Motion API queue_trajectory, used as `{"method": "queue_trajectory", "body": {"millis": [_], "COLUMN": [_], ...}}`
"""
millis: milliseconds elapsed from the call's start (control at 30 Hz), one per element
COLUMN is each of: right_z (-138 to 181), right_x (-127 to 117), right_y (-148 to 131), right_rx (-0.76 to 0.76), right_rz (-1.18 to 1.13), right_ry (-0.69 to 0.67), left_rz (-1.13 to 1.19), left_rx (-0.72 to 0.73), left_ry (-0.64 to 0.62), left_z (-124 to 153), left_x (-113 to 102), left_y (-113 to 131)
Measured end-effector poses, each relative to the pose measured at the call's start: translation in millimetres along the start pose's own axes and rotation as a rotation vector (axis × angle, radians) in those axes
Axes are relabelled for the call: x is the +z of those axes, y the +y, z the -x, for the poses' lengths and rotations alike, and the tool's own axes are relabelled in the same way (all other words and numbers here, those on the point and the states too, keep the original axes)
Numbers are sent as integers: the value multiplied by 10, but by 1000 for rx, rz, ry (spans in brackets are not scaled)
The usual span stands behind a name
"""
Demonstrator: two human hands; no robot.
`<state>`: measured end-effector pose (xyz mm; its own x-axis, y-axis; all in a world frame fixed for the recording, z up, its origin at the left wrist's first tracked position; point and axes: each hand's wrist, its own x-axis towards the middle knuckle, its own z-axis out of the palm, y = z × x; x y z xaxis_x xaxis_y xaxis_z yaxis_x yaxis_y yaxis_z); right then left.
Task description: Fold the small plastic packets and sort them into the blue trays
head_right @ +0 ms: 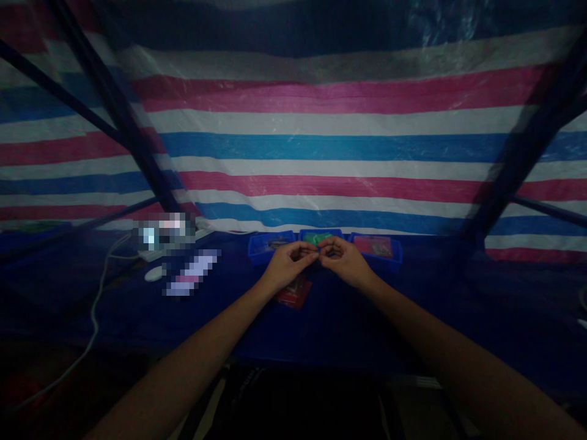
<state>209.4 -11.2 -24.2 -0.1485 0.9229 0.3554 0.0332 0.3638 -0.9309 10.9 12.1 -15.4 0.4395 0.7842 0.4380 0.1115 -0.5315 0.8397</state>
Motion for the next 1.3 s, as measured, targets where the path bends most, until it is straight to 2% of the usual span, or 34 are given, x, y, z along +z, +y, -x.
{"method": "queue_trajectory", "body": {"millis": [133, 400, 700, 933, 1300], "right_z": [-10, -20, -20, -33, 17], "right_x": [-12, -41, -34, -46, 24], "right_y": [17, 56, 23, 53, -12], "right_rx": [-10, -32, -18, -14, -9], "right_rz": [8, -6, -39, -10, -13], "right_ry": [8, 57, 117, 61, -20], "left_rz": [-91, -166, -84, -36, -59], "left_rx": [9, 32, 14, 16, 45], "left_ry": [-13, 38, 12, -24, 6], "left_z": [1, -3, -10, -1, 39], "left_x": [-28, -55, -31, 3, 28], "left_y": [10, 10, -33, -30, 50]}}
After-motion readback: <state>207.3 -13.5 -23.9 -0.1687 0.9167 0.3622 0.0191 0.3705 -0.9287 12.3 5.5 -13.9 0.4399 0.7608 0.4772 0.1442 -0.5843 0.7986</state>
